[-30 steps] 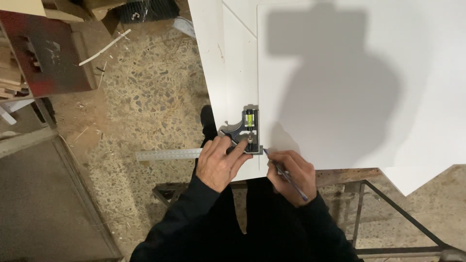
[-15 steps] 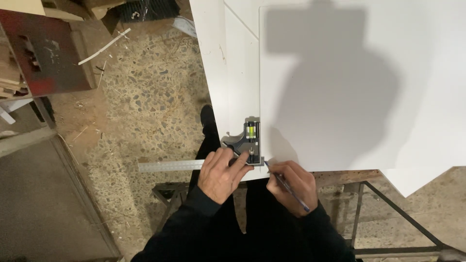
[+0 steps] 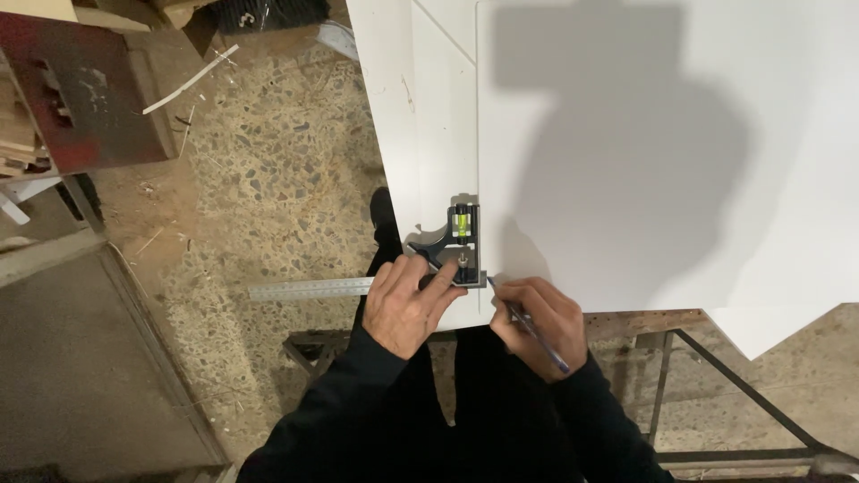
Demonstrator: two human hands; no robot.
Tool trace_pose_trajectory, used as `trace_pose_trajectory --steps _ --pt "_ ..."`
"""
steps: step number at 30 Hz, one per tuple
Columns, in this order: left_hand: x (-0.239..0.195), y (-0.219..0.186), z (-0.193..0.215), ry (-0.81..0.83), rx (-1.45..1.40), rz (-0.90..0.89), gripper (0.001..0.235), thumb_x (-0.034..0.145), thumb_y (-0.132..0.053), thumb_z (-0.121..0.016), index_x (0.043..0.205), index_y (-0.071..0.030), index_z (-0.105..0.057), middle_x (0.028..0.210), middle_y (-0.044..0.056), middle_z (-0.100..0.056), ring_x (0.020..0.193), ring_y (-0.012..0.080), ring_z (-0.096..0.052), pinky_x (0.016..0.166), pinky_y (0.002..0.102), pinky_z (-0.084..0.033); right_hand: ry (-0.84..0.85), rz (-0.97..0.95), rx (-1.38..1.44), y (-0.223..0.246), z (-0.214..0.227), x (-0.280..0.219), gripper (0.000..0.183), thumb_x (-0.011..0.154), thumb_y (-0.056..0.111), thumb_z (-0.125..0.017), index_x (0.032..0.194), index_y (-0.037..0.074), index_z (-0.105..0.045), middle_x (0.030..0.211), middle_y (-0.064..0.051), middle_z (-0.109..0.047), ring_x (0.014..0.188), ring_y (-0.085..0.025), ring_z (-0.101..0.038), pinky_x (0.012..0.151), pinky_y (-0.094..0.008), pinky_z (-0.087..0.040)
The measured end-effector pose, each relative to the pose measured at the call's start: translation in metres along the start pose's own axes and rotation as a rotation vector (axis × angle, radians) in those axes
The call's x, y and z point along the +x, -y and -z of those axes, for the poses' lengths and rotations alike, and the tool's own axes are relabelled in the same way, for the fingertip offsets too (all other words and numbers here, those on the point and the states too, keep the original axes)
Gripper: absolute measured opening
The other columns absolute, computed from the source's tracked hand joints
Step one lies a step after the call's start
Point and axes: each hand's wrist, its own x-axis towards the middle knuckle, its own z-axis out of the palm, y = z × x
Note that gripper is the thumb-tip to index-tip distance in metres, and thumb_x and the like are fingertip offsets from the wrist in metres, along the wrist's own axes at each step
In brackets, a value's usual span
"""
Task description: Measuring and marking dimensions on white wooden panels using a tape measure and a combination square.
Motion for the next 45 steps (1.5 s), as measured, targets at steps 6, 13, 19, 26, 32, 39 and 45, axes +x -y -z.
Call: trace_pose_trajectory --steps 6,13,19,26,32,39,45 --pt "-0.035 -0.016 -0.004 0.026 -0.005 0.013 0.039 0.086 -0.026 -0.081 0.118 -0.006 -0.074 0.086 0.008 -0.052 0.080 0.0255 -0.053 0.066 0.039 -0.040 0.073 -0.007 -0.036 -0.008 0.015 -0.036 0.018 0.074 0.002 -0.076 0.090 0.001 -0.067 0.082 -0.010 -0.070 0.067 -0.021 -0.071 0.057 -0.032 -0.056" --pt "-0.077 -0.056 0.035 -0.108 0.030 0.095 0.039 0.086 -0.026 -0.081 0.118 -0.007 -0.074 0.082 0.008 -0.052 0.077 0.0275 -0.055 0.066 0.042 -0.042 -0.199 -0.100 -0.045 -0.002 0.085 -0.093 0.017 0.097 0.015 -0.068 0.112 0.006 -0.071 0.096 -0.008 -0.074 0.066 -0.015 -0.065 0.058 -0.030 -0.053" --pt "-0.079 -0.093 0.072 -0.219 0.060 0.163 0.039 0.085 -0.027 -0.079 0.117 -0.006 -0.074 0.083 0.011 -0.054 0.077 0.0307 -0.054 0.066 0.043 -0.043 -0.176 -0.283 -0.471 -0.016 0.182 -0.113 0.030 0.108 0.024 -0.055 0.131 0.011 -0.068 0.115 -0.012 -0.075 0.086 -0.026 -0.071 0.065 -0.039 -0.055" --pt "-0.074 -0.172 0.009 -0.391 0.128 0.253 0.039 0.085 -0.029 -0.080 0.115 -0.004 -0.074 0.082 0.010 -0.055 0.075 0.0292 -0.053 0.063 0.043 -0.040 -0.064 0.006 -0.736 -0.137 0.305 -0.017 0.049 0.095 0.038 -0.070 0.132 0.008 -0.061 0.128 -0.013 -0.070 0.115 -0.034 -0.067 0.077 -0.047 -0.058" --pt "-0.062 -0.267 -0.136 -0.512 0.077 0.535 0.037 0.088 -0.027 -0.077 0.118 -0.006 -0.073 0.087 0.011 -0.062 0.082 0.0332 -0.056 0.068 0.045 -0.042 0.105 0.247 -0.773 -0.270 0.393 0.132 0.059 0.088 0.042 -0.078 0.130 0.005 -0.059 0.143 -0.019 -0.062 0.127 -0.038 -0.059 0.095 -0.048 -0.054" --pt "-0.007 -0.292 -0.237 -0.670 -0.187 0.871 0.034 0.094 -0.027 -0.072 0.120 -0.005 -0.065 0.104 0.027 -0.065 0.101 0.0470 -0.058 0.083 0.051 -0.048 0.261 0.148 -0.979 -0.259 0.430 0.197 0.078 0.067 0.060 -0.089 0.114 0.002 -0.065 0.129 -0.023 -0.066 0.113 -0.037 -0.064 0.097 -0.045 -0.055" --pt "0.040 -0.279 -0.262 -0.861 -0.271 0.956 0.033 0.090 -0.026 -0.071 0.116 -0.005 -0.064 0.101 0.026 -0.070 0.098 0.0460 -0.064 0.085 0.051 -0.051 0.275 0.000 -0.953 -0.273 0.445 0.176 0.087 0.065 0.073 -0.086 0.110 0.002 -0.065 0.111 -0.018 -0.065 0.101 -0.035 -0.065 0.085 -0.046 -0.057"
